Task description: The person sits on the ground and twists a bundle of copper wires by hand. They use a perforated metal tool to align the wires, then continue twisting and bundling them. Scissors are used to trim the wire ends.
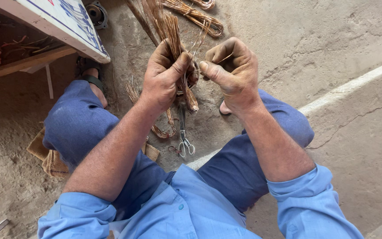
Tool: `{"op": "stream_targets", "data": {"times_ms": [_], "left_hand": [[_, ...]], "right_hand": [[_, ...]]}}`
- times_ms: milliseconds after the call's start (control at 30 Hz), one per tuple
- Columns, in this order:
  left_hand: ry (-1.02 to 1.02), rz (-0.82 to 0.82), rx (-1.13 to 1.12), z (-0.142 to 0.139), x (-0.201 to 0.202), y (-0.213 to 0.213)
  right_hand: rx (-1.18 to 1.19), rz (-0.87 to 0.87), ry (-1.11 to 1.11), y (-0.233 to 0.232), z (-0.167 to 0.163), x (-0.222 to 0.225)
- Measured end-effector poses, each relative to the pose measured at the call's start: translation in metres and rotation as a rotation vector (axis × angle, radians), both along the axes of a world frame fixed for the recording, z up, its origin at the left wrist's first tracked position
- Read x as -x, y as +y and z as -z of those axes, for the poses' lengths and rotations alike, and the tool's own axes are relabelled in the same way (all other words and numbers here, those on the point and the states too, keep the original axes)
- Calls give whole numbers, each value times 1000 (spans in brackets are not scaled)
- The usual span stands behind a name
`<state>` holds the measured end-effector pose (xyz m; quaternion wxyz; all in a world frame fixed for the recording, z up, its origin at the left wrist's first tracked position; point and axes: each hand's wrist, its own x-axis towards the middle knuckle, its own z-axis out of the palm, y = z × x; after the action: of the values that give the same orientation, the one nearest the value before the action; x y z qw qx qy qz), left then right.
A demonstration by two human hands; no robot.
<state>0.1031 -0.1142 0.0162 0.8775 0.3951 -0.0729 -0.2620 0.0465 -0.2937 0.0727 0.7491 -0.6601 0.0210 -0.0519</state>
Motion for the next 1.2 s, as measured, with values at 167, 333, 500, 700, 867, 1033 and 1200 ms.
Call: {"op": "stream_targets", "data": {"times_ms": [167,333,500,700,867,1033,1200], "left_hand": [[-53,7,-63,-1,1,0],[-15,8,-58,-1,2,-1],[-27,9,-49,1,2,-1],[-50,11,-71,0,1,0],[-51,2,-59,0,1,0],[-67,17,-85,1,0,-1],[-57,19,-116,1,1,-1]], "right_hand": [[124,8,-97,3,-4,2],[235,-1,-160,4,-2,2],[240,-15,-160,2,3,2],[272,-13,-149,3,-1,0],[156,32,-116,6,-8,-4],[182,28,-116,6,-9,-3],[333,21,-125,2,-5,0]]}}
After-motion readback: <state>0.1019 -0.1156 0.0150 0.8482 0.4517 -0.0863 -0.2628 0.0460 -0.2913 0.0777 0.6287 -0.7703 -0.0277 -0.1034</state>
